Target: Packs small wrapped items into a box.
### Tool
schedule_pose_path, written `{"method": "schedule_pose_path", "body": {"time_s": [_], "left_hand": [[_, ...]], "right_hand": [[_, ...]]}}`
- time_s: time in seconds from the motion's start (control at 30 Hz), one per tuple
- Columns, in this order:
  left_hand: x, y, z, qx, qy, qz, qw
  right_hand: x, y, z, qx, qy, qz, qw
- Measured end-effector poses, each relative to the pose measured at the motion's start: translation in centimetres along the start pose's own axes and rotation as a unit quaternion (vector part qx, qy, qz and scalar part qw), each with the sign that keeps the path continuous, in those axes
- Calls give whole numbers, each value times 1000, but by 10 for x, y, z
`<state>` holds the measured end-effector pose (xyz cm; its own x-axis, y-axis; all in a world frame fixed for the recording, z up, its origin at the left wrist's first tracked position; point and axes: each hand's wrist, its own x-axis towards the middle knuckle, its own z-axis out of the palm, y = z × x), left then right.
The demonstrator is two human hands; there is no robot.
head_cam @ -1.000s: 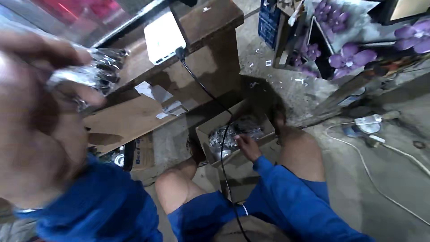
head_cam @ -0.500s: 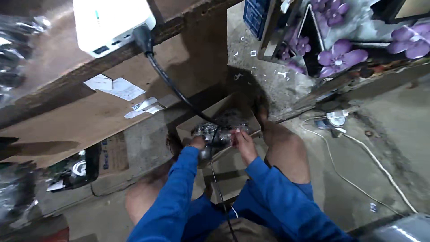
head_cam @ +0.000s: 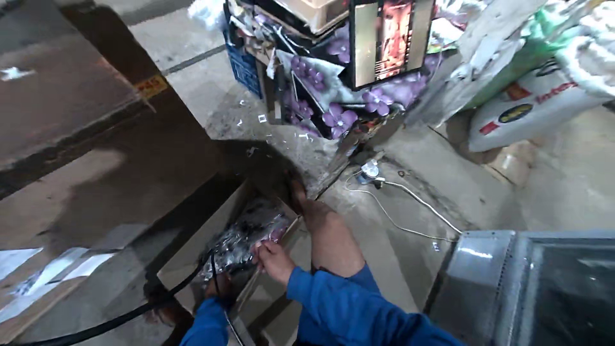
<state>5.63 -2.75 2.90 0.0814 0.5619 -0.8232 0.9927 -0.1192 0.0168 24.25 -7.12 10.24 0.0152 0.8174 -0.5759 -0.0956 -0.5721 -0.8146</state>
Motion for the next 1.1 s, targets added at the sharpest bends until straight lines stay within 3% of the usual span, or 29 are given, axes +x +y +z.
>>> {"method": "schedule_pose_path", "body": {"time_s": [0.13, 0.37, 0.5, 0.67, 0.83, 0.93, 1.1], "left_hand": [[35, -23, 40, -52, 129, -32, 990], [50, -49, 52, -72, 232, -70, 968], [35, -48, 46, -191, 324, -70, 924], [-25, -26, 29, -345, 335, 14, 877], [-54, -15, 46, -390, 364, 67, 843], [-70, -8, 57, -392, 372, 85, 837], [-78, -3, 69, -491, 398, 129, 764]], "right_hand": [[-2, 3, 2, -30, -25, 15, 999], [-5, 5, 8, -42, -42, 32, 998], [-1, 13, 15, -77, -55, 24, 995], [4, 31, 26, -197, -84, -25, 976], [15, 55, 37, -311, -130, -38, 941], [17, 63, 39, -313, -170, -38, 934], [10, 59, 43, -226, -183, 13, 957]]}}
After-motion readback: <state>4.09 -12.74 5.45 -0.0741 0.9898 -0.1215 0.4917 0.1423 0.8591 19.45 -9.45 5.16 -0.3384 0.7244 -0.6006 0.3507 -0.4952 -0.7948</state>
